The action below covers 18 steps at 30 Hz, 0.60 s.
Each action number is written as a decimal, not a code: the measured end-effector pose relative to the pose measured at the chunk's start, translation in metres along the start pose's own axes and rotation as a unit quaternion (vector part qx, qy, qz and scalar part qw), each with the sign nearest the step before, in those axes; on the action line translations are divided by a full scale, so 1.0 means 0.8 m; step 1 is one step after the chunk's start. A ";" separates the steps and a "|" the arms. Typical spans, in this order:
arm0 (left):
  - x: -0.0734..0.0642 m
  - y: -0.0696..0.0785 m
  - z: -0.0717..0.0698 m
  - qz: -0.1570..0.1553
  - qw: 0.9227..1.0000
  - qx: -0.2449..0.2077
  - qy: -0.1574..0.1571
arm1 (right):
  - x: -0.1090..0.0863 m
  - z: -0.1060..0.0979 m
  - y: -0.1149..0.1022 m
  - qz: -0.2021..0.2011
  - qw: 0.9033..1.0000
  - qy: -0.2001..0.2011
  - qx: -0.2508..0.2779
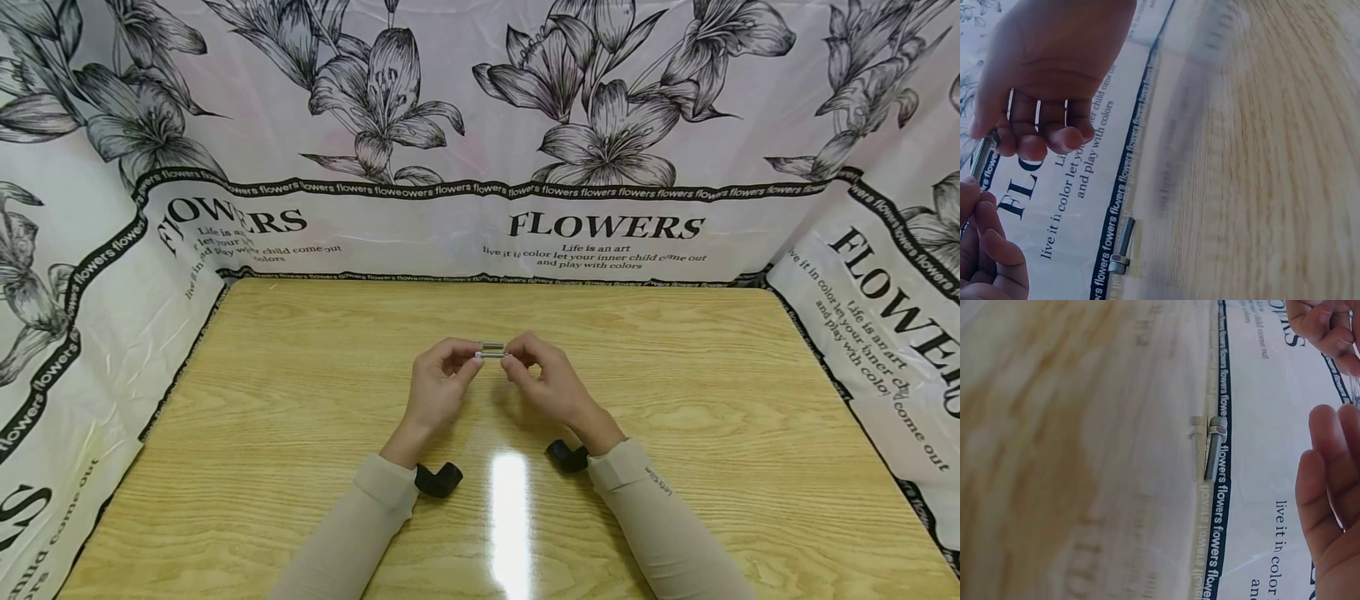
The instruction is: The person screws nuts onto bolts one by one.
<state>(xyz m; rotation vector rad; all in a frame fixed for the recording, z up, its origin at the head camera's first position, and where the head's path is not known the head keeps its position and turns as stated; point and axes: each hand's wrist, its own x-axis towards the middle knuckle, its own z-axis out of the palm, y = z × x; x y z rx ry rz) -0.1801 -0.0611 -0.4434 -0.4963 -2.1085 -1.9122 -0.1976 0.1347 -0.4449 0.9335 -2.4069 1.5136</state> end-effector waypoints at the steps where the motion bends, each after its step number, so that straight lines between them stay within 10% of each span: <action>1: 0.000 0.000 0.000 -0.001 1.000 -0.002 -0.001 | 0.000 0.000 0.000 0.002 1.000 0.000 -0.004; 18: -0.002 0.043 -0.001 0.004 1.000 0.007 -0.008 | 0.003 -0.008 -0.043 0.016 1.000 -0.003 0.026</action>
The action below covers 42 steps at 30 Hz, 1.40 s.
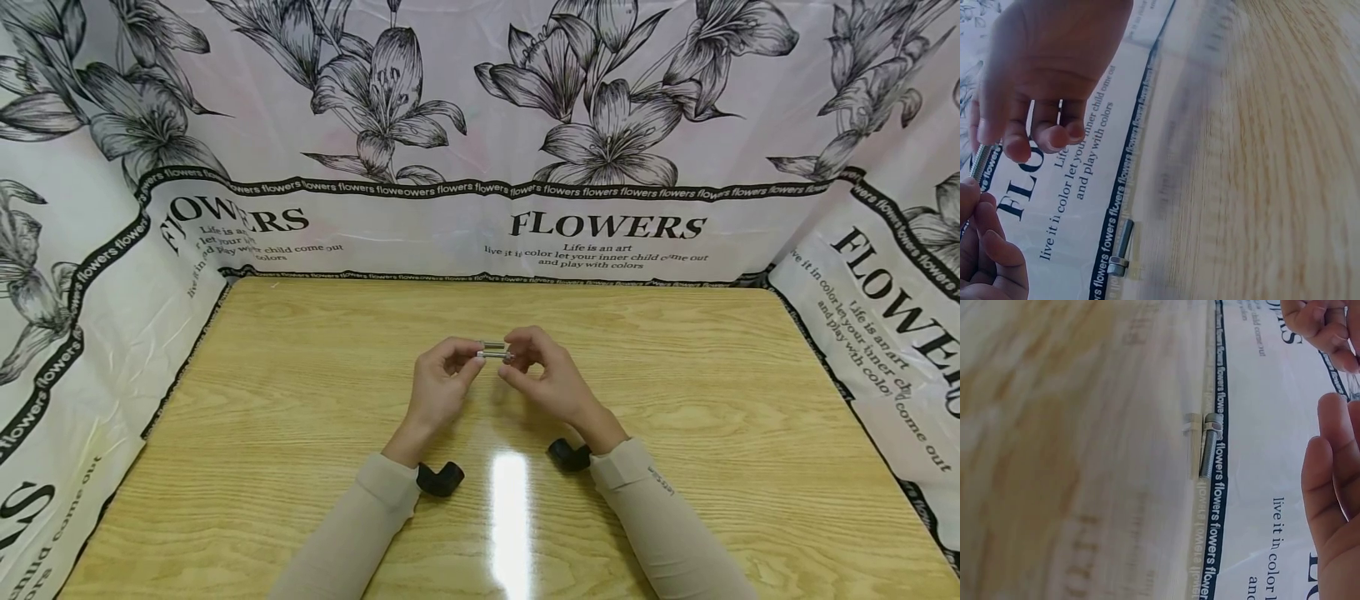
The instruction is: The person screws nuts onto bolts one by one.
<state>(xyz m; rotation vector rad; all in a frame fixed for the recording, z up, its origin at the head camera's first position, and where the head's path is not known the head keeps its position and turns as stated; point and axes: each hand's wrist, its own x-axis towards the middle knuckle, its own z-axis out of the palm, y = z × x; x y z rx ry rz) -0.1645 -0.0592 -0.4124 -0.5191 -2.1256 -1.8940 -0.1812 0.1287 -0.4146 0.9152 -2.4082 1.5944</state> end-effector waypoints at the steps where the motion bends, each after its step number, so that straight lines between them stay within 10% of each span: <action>1: 0.000 0.000 0.000 0.002 1.000 0.000 0.001 | 0.000 0.001 0.001 -0.006 1.000 0.000 0.000; 25: -0.001 0.002 0.001 -0.013 1.000 -0.006 -0.002 | -0.004 0.004 0.041 0.052 0.998 -0.008 -0.030; 33: 0.000 0.002 0.000 -0.003 1.000 -0.008 0.001 | 0.001 -0.002 -0.008 -0.001 1.000 -0.005 -0.001; 42: -0.001 0.001 0.001 -0.011 1.000 -0.009 0.001 | 0.001 -0.001 -0.012 0.040 0.999 -0.005 -0.033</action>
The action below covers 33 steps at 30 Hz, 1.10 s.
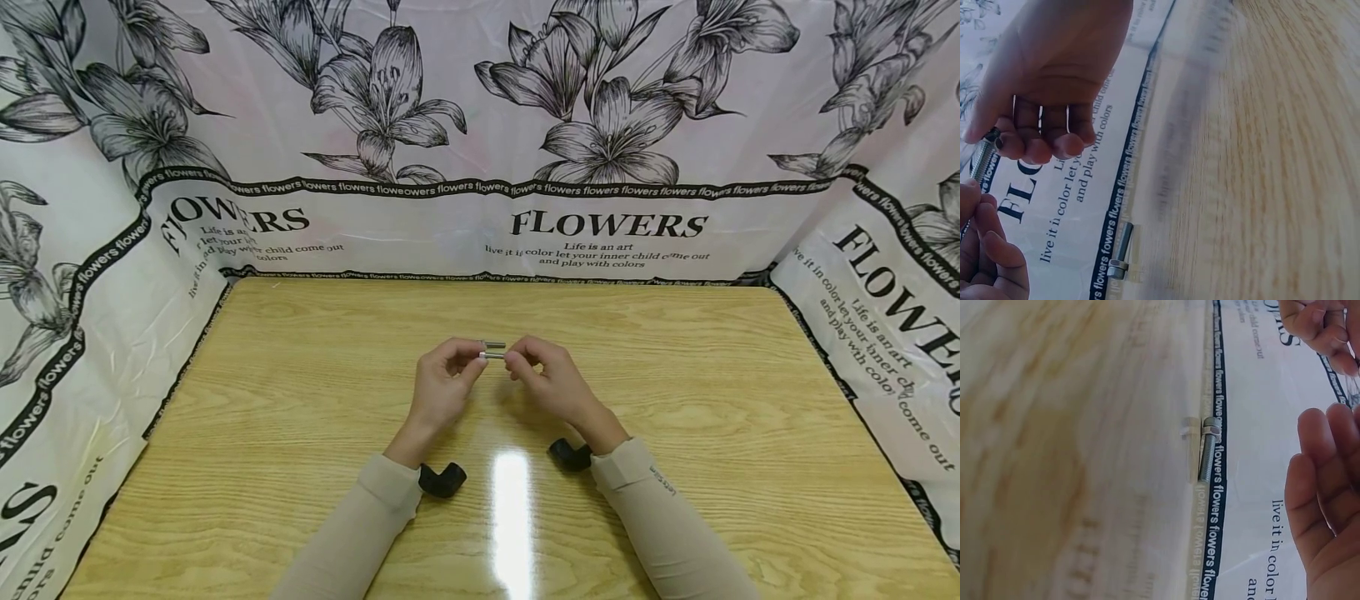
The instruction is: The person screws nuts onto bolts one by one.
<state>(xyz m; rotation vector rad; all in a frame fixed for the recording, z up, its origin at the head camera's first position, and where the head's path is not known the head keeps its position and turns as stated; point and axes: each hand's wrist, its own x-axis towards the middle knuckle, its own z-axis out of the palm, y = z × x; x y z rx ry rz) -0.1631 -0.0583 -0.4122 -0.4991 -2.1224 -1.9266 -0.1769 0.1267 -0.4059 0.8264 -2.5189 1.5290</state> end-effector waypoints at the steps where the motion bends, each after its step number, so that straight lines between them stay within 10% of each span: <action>1: 0.000 0.000 0.000 -0.002 1.000 0.000 -0.001 | 0.000 0.000 0.000 0.002 1.000 0.000 0.000; 17: 0.000 0.003 0.000 -0.007 1.000 0.013 0.004 | 0.000 0.003 0.001 -0.051 0.998 0.008 0.029; 33: 0.000 -0.002 0.001 -0.006 1.000 0.010 0.005 | -0.001 0.001 -0.003 0.008 1.000 -0.005 0.010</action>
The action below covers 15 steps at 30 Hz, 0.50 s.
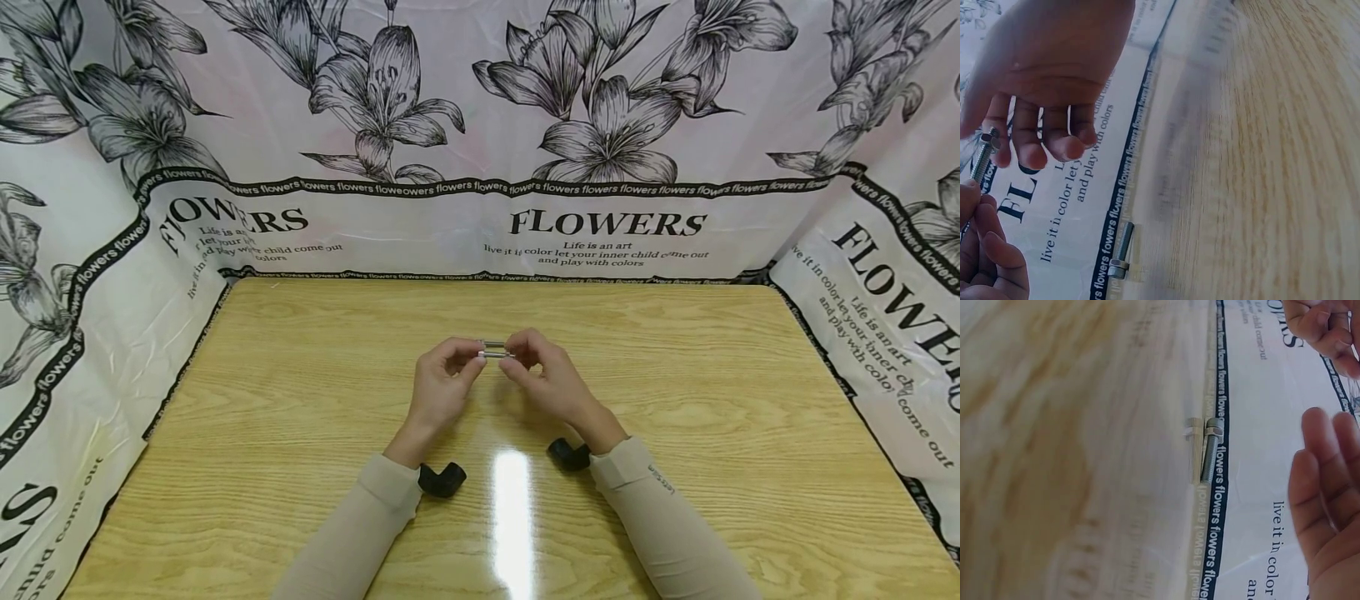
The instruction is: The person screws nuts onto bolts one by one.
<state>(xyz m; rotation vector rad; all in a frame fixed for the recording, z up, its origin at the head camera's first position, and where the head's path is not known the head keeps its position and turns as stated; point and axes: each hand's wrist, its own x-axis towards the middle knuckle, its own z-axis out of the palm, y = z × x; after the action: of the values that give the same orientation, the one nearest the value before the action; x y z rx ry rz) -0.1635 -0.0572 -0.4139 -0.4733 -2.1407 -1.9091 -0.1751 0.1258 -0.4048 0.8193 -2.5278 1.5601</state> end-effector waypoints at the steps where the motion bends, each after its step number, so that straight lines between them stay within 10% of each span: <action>1: 0.000 -0.005 0.001 0.001 1.000 0.000 0.003 | 0.000 0.000 0.001 -0.005 1.000 0.000 0.005; 8: 0.002 -0.041 0.004 0.007 1.000 -0.006 0.012 | 0.000 0.006 0.030 -0.038 0.999 0.012 0.019; 15: 0.001 -0.024 0.001 0.003 1.000 -0.007 0.002 | 0.001 0.008 0.044 -0.016 1.000 0.008 0.002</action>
<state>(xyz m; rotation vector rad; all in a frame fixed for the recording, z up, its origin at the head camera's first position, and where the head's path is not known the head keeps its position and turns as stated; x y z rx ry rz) -0.1717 -0.0580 -0.4312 -0.4782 -2.1225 -1.9198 -0.1910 0.1321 -0.4360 0.8386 -2.4893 1.5558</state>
